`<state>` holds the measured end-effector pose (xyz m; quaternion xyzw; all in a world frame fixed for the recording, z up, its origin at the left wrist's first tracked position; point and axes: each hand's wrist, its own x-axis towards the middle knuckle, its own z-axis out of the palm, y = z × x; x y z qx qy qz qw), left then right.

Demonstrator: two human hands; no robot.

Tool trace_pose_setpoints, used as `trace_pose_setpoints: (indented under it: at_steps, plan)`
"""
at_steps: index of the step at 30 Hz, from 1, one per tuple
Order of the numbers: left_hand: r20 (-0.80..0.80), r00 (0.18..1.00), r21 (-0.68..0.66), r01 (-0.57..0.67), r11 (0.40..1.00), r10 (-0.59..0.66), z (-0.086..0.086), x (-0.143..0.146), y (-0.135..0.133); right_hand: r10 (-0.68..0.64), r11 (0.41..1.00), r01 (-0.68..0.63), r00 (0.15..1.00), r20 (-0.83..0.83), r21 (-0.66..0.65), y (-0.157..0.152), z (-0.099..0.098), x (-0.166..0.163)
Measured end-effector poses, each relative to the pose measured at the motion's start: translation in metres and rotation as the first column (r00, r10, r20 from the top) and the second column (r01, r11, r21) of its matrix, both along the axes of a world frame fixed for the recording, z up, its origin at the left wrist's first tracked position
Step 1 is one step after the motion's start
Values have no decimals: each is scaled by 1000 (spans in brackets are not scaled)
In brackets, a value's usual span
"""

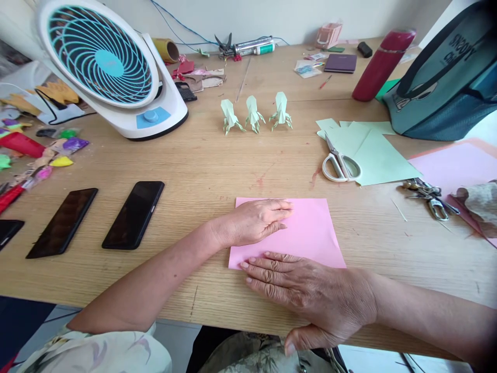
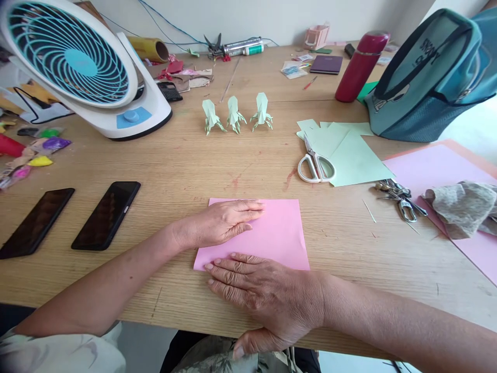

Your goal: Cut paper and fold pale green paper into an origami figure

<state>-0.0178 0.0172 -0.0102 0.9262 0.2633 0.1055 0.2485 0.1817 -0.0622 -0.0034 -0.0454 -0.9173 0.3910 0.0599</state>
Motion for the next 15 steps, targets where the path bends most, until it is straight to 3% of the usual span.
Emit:
trace_pose_setpoints:
  at_steps: [4,7,10,15]
  plan:
    - [-3,1000,-36,1,999,-1,2,1,-1,11,997,-16,997,-77,-71,4,13,-4]
    - [-29,1000,-60,-3,998,2,6,1,-1,-54,996,51,998,-42,-68,13,24,-8]
    - [-52,999,-71,-12,997,9,11,2,-2,-119,990,116,993,30,81,20,21,-14]
    - [-51,998,-66,20,998,-24,12,1,-1,-252,917,206,963,97,341,26,-8,-17]
